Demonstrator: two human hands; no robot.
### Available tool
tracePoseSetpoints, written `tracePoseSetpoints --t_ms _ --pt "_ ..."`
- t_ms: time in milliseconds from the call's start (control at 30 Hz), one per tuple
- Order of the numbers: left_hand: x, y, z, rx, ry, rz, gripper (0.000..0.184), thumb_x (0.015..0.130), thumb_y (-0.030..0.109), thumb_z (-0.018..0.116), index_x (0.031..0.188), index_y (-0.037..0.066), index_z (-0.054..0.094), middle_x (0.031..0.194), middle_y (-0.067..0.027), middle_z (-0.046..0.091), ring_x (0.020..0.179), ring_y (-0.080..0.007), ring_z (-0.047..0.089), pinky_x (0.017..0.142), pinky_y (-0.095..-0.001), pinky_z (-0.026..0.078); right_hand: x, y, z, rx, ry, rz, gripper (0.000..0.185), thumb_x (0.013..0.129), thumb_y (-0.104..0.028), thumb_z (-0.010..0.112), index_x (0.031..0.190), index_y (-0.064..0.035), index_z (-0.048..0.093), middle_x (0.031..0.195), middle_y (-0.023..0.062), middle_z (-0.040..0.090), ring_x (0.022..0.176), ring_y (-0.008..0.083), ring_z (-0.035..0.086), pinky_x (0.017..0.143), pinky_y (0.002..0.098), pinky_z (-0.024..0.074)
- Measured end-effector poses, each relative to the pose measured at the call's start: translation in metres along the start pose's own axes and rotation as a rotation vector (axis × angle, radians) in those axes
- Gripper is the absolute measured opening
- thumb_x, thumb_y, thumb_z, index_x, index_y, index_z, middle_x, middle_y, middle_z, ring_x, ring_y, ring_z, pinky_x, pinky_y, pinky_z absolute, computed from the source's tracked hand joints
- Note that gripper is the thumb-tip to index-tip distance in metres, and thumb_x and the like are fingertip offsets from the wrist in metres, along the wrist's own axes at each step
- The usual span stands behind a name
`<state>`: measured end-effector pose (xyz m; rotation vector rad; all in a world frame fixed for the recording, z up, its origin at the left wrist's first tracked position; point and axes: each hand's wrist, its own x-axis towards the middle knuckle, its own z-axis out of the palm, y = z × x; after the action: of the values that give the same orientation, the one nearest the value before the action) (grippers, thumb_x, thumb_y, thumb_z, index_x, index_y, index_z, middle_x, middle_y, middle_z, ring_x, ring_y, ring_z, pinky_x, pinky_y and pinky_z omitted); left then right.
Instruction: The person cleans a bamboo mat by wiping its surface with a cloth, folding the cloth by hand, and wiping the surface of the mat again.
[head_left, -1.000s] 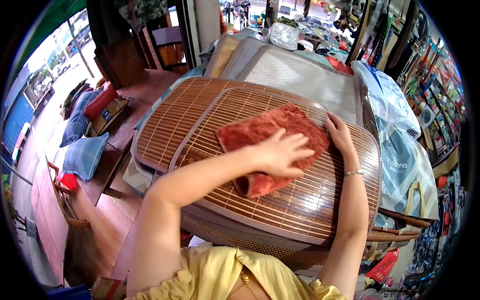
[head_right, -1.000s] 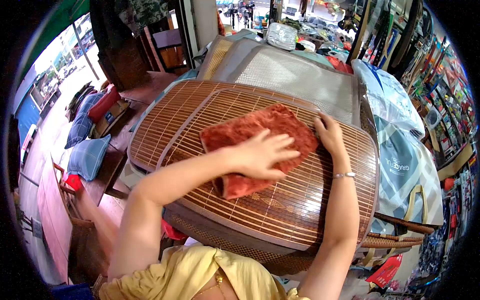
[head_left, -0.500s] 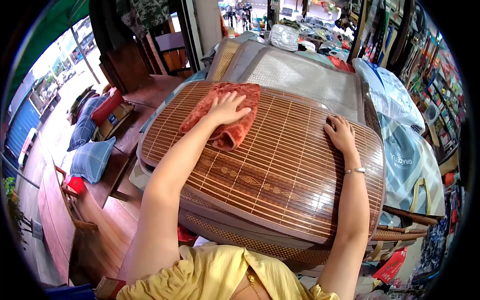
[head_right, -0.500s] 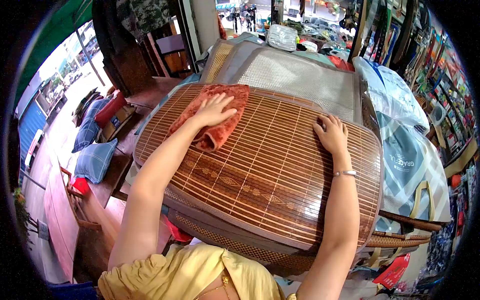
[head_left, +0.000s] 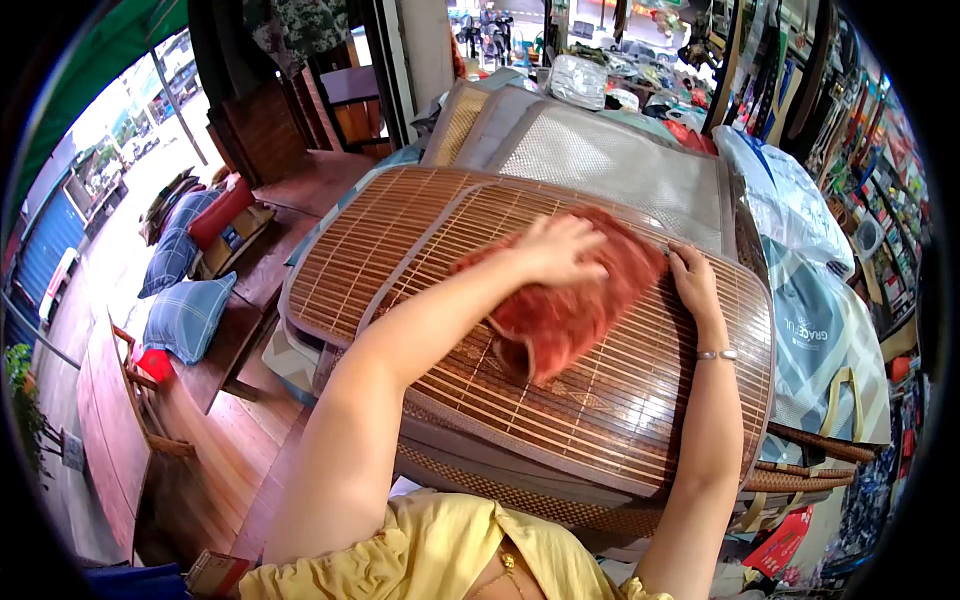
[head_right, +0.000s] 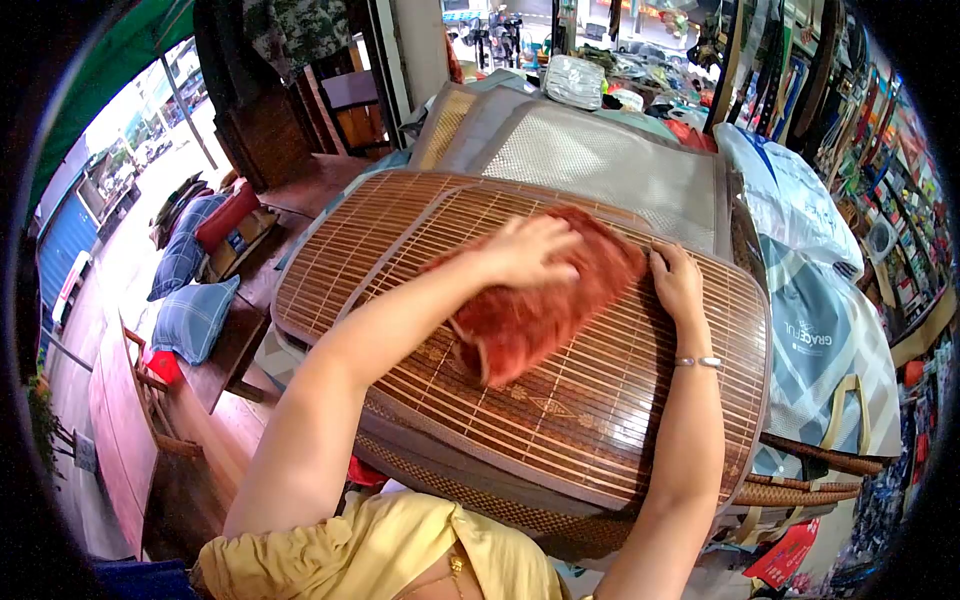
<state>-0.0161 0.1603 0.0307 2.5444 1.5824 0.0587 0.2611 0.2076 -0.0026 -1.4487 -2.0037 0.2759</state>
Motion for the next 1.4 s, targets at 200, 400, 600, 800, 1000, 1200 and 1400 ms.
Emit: tracePoseSetpoints --t_ms 200,400,600,800,1000,1200,1400 --pt "-0.004 -0.111 0.001 -0.094 0.035 -0.538 0.079 0.093 0.068 0.029 0.153 0.019 0.018 0.16 -0.0094 0.007 0.148 -0.0259 0.005 0.118 -0.0501 0.004 -0.003 -0.014 -0.005 -0.048 -0.013 0.037 0.036 0.09 -0.03 0.056 0.114 -0.0064 0.067 0.124 0.0131 0.062 0.125 0.0343 0.048 0.106 0.0453 0.0349" --pt "0.013 -0.04 -0.001 0.028 0.06 -0.185 0.076 0.094 0.06 0.035 0.149 0.009 0.027 0.15 -0.0192 0.032 0.14 -0.0314 0.029 0.115 -0.0516 0.019 0.005 -0.014 0.003 0.023 0.04 0.09 0.034 0.092 -0.029 0.054 0.116 -0.0096 0.068 0.121 0.0152 0.063 0.117 0.0342 0.055 0.099 0.0411 0.0411" --pt "0.021 0.062 0.006 -0.048 -0.037 0.169 0.078 0.093 0.066 0.027 0.153 0.018 0.017 0.159 -0.0149 0.011 0.147 -0.0299 0.01 0.118 -0.0488 0.004 0.008 0.01 0.003 0.42 0.096 0.096 0.034 0.097 -0.017 0.05 0.121 0.0042 0.061 0.119 0.0173 0.065 0.111 0.0244 0.06 0.094 0.0327 0.0443" --pt "0.015 -0.056 -0.007 -0.013 0.029 -0.216 0.074 0.094 0.061 0.038 0.152 0.017 0.023 0.157 -0.0122 0.022 0.145 -0.0259 0.019 0.116 -0.0508 0.014 0.0 -0.009 -0.006 0.335 0.075 0.136 0.033 0.096 -0.019 0.051 0.117 0.0021 0.064 0.109 0.0186 0.068 0.1 0.0223 0.063 0.086 0.0323 0.0467" --pt "-0.047 -0.14 0.002 -0.027 -0.005 -0.487 0.074 0.096 0.064 0.021 0.154 0.019 0.011 0.16 -0.0077 0.006 0.148 -0.0227 0.002 0.119 -0.0445 0.001 0.002 -0.007 -0.002 0.313 0.119 0.089 0.033 0.094 -0.021 0.055 0.115 0.0018 0.065 0.096 0.0165 0.07 0.086 0.0216 0.065 0.077 0.0323 0.0486" --pt "-0.114 -0.034 0.003 0.12 0.026 0.043 0.075 0.095 0.052 0.033 0.152 0.007 0.016 0.158 -0.0179 0.011 0.147 -0.0293 0.009 0.12 -0.0428 0.007 0.003 -0.007 -0.002 0.213 0.097 0.102 0.033 0.092 -0.021 0.058 0.115 0.0011 0.066 0.102 0.0178 0.069 0.094 0.0252 0.066 0.083 0.0344 0.0492" --pt "-0.18 -0.011 0.021 0.052 0.14 0.157 0.077 0.088 0.054 0.045 0.15 0.013 0.026 0.156 -0.0172 0.021 0.145 -0.0323 0.018 0.118 -0.0499 0.011 0.001 -0.009 -0.005 0.227 0.034 0.108 0.033 0.091 -0.022 0.06 0.116 -0.0012 0.066 0.108 0.0176 0.069 0.101 0.0268 0.065 0.087 0.036 0.049"
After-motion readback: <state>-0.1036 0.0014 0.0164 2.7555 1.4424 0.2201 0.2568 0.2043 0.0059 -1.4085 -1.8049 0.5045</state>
